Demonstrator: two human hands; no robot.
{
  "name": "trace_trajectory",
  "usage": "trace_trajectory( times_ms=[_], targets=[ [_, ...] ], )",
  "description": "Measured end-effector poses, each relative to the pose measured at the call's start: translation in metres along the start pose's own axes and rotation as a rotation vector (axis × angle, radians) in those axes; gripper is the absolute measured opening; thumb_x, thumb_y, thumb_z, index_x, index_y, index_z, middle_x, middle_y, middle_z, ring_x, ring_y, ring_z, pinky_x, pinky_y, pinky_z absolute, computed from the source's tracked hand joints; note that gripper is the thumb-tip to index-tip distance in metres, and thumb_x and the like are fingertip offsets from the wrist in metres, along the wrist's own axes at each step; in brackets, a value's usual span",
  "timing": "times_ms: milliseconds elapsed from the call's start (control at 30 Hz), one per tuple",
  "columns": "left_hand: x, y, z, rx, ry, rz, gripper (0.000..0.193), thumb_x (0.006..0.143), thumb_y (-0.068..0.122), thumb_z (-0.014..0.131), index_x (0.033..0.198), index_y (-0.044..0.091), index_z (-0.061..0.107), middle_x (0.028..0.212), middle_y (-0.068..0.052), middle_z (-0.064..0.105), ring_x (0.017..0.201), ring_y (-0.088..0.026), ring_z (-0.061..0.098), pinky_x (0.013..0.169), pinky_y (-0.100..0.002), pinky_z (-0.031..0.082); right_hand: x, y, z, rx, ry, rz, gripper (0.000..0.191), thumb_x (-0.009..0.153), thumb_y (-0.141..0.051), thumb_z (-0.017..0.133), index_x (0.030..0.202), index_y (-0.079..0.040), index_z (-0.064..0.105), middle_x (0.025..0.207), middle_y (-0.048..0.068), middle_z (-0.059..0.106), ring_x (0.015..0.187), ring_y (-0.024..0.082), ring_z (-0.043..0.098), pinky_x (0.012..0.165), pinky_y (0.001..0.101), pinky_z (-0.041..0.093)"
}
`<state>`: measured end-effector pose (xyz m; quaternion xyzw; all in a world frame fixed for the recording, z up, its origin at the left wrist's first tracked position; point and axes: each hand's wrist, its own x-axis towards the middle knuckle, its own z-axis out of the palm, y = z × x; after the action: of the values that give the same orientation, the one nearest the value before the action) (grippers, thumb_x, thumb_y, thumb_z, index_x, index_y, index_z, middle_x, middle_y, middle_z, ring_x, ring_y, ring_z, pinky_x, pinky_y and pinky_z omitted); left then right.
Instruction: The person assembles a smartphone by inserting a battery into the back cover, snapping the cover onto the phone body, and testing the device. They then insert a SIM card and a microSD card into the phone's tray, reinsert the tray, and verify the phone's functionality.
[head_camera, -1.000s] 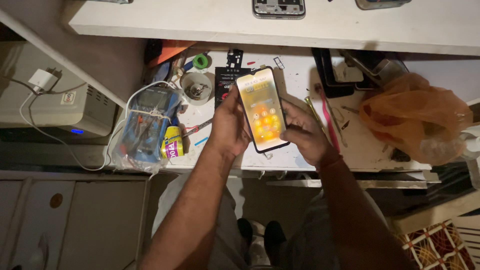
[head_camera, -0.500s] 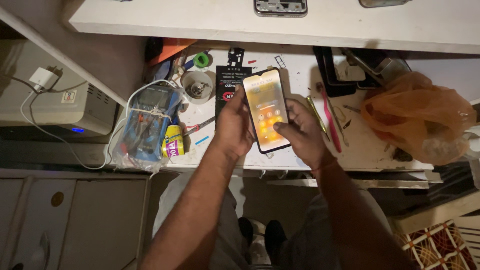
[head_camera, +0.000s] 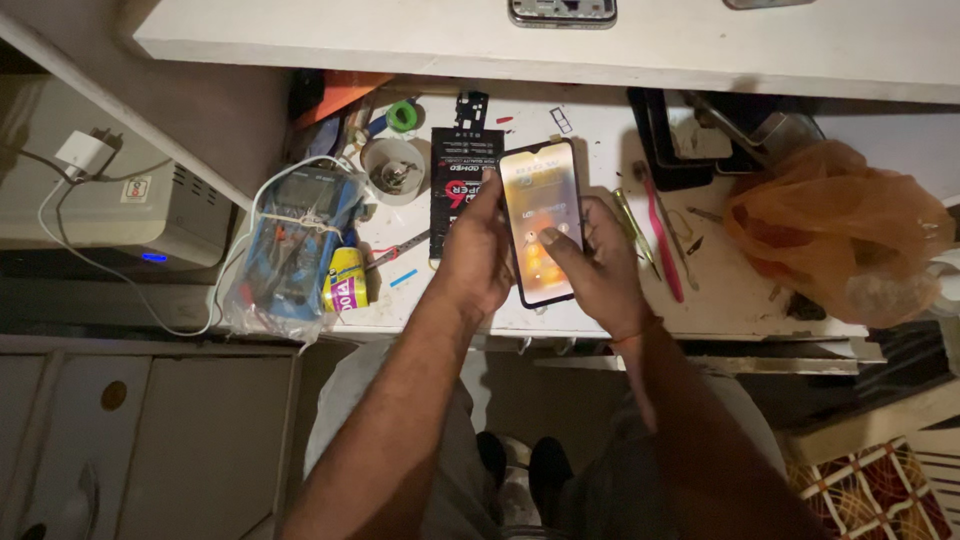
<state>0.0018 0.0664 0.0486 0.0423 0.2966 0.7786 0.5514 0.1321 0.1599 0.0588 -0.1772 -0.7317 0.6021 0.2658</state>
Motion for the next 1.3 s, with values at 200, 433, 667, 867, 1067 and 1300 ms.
trace_trajectory(
  times_ms=[200,433,667,867,1067,1300],
  targets=[
    [0.0,0.0,-0.002,-0.001,-0.013,0.001,0.056,0.108,0.049,0.037,0.135,0.003,0.056,0.122,-0.017,0.069,0.107,-0.025,0.07,0.092,-0.038,0.06,0.002,-0.001,-0.002,-0.227,0.036,-0.151,0.012,0.096,-0.002,0.065,0.108,0.002,0.064,0.107,0.006,0.057,0.096,0.014,0.058,0.086,0.0275,0.049],
    [0.004,-0.002,-0.009,-0.03,-0.076,0.006,0.057,0.109,0.05,0.036,0.135,0.003,0.056,0.118,-0.016,0.07,0.099,-0.024,0.073,0.082,-0.035,0.062,0.003,-0.004,-0.008,-0.143,0.023,-0.1,0.015,0.099,-0.005,0.058,0.111,0.003,0.064,0.109,0.005,0.058,0.1,0.013,0.056,0.091,0.0271,0.048],
    [0.006,-0.002,-0.009,-0.081,-0.025,0.027,0.054,0.111,0.046,0.037,0.137,0.002,0.055,0.123,-0.016,0.069,0.107,-0.024,0.072,0.091,-0.035,0.063,0.0,-0.002,0.002,-0.072,-0.031,0.04,0.036,0.092,-0.002,0.069,0.124,0.003,0.054,0.109,0.007,0.066,0.099,0.012,0.066,0.087,0.0262,0.055],
    [0.005,0.002,-0.009,-0.071,-0.059,0.019,0.053,0.111,0.045,0.037,0.136,0.003,0.056,0.123,-0.016,0.069,0.106,-0.026,0.072,0.091,-0.038,0.061,0.001,0.004,-0.01,0.126,-0.097,0.049,0.039,0.093,0.001,0.062,0.131,0.004,0.053,0.116,0.007,0.066,0.106,0.012,0.065,0.093,0.0267,0.053],
    [0.006,0.008,-0.012,-0.126,-0.106,0.025,0.057,0.11,0.048,0.033,0.135,0.002,0.056,0.12,-0.016,0.069,0.105,-0.026,0.072,0.09,-0.039,0.062,0.002,0.004,-0.036,0.082,-0.217,0.237,0.07,0.087,-0.002,0.05,0.157,0.002,0.048,0.112,0.016,0.066,0.091,0.018,0.052,0.079,0.0292,0.047],
    [0.007,0.009,-0.016,-0.119,-0.11,0.04,0.056,0.112,0.047,0.033,0.136,0.002,0.056,0.122,-0.016,0.069,0.106,-0.024,0.072,0.091,-0.037,0.061,0.004,-0.004,-0.03,0.241,-0.261,0.248,0.078,0.079,0.006,0.05,0.156,0.004,0.04,0.128,0.016,0.067,0.11,0.016,0.065,0.09,0.0283,0.054]
  ],
)
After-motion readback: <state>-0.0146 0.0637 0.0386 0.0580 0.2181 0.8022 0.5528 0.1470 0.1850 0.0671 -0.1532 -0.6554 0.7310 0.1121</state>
